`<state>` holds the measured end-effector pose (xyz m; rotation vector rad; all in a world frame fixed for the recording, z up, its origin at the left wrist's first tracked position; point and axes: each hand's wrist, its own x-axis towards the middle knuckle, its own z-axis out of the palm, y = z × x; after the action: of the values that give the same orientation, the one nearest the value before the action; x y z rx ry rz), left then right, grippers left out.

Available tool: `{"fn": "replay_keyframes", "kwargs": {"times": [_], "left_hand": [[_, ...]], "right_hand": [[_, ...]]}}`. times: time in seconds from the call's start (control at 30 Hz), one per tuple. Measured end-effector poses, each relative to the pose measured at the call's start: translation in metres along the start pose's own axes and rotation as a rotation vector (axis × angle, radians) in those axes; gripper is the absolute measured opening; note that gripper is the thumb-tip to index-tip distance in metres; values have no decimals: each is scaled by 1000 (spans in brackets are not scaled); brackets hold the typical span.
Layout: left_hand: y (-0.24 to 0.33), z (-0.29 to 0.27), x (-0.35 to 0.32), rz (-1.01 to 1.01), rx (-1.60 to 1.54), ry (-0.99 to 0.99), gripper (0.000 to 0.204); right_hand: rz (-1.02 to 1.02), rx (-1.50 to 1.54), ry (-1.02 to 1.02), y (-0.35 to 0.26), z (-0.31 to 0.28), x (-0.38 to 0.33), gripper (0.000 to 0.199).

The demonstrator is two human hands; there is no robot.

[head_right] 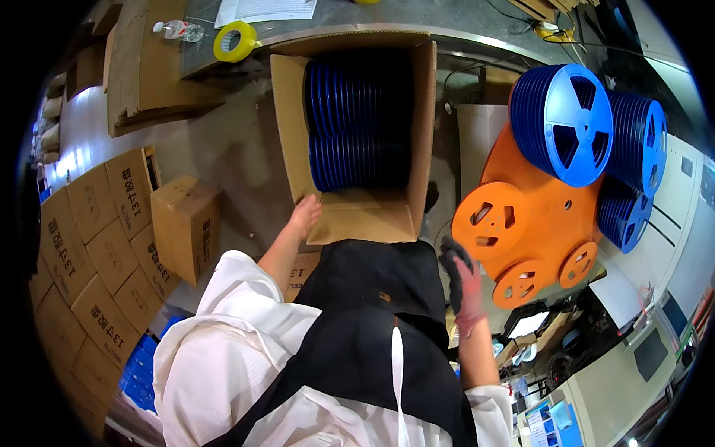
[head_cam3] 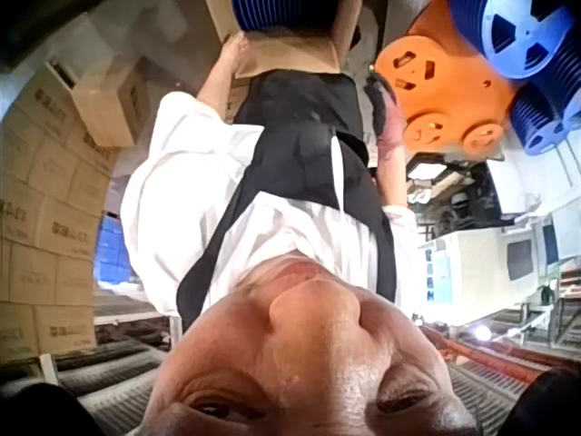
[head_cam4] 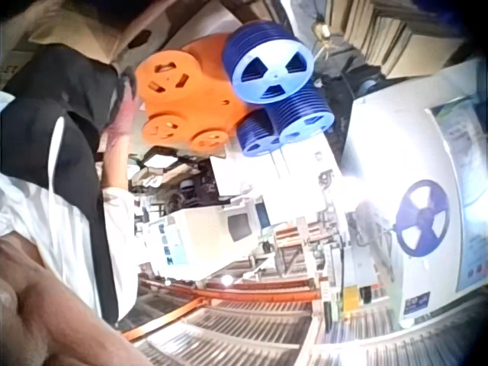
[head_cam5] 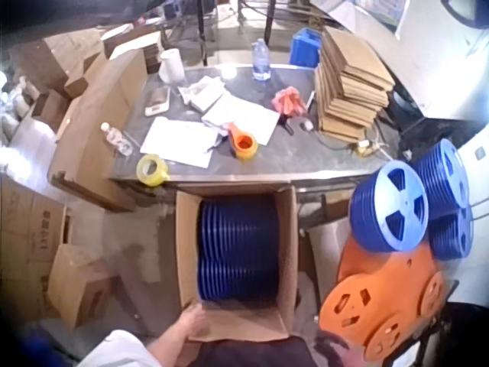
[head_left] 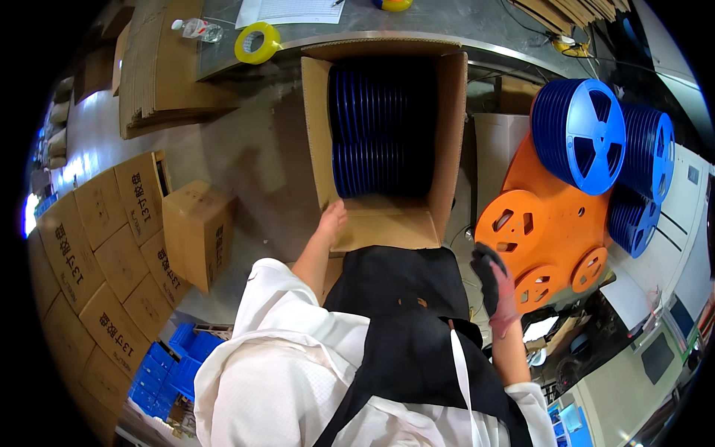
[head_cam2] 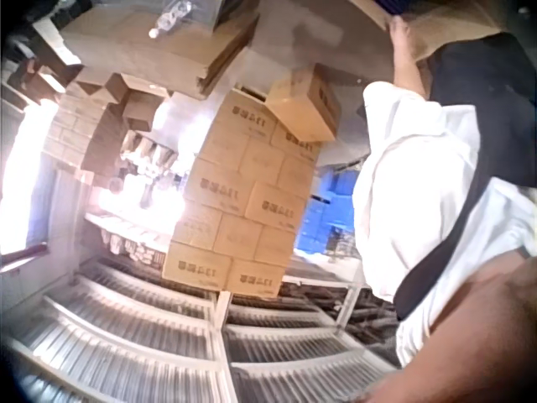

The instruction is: The person packs blue plastic spools into a cardboard box. They pick up spools from a stack, separate them, and place them vertically into the box, repeating the process until the box is filled.

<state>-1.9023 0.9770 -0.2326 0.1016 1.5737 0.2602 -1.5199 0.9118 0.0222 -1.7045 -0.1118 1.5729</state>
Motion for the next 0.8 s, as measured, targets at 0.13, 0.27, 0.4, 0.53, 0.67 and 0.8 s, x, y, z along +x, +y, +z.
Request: {"fn": "replay_keyframes", "kwargs": {"times": [0.13,0.27,0.4,0.53,0.67,0.8], "left_hand": [[-52,-12,-34,1,23,14,58],[-76,11,-96,75,-91,143,54],[-137,27,-119,99,-95,136,52],[-183,71,-126,29,-119,121,47],[-207,97,-120,68,-79,128,45],[-210,111,-111,171,0,92,44]], "right_hand": [[-105,60,38,-48,-38,51,42],[-546,-562,383,-110,-69,114,66],[-1054,-1463,560,-141,-143,211,96],[-628,-1487,412,-152,-147,247,102],[-220,-1508,214,-178,-145,271,90],[-104,-1368,11,-160,-198,350,72]]}}
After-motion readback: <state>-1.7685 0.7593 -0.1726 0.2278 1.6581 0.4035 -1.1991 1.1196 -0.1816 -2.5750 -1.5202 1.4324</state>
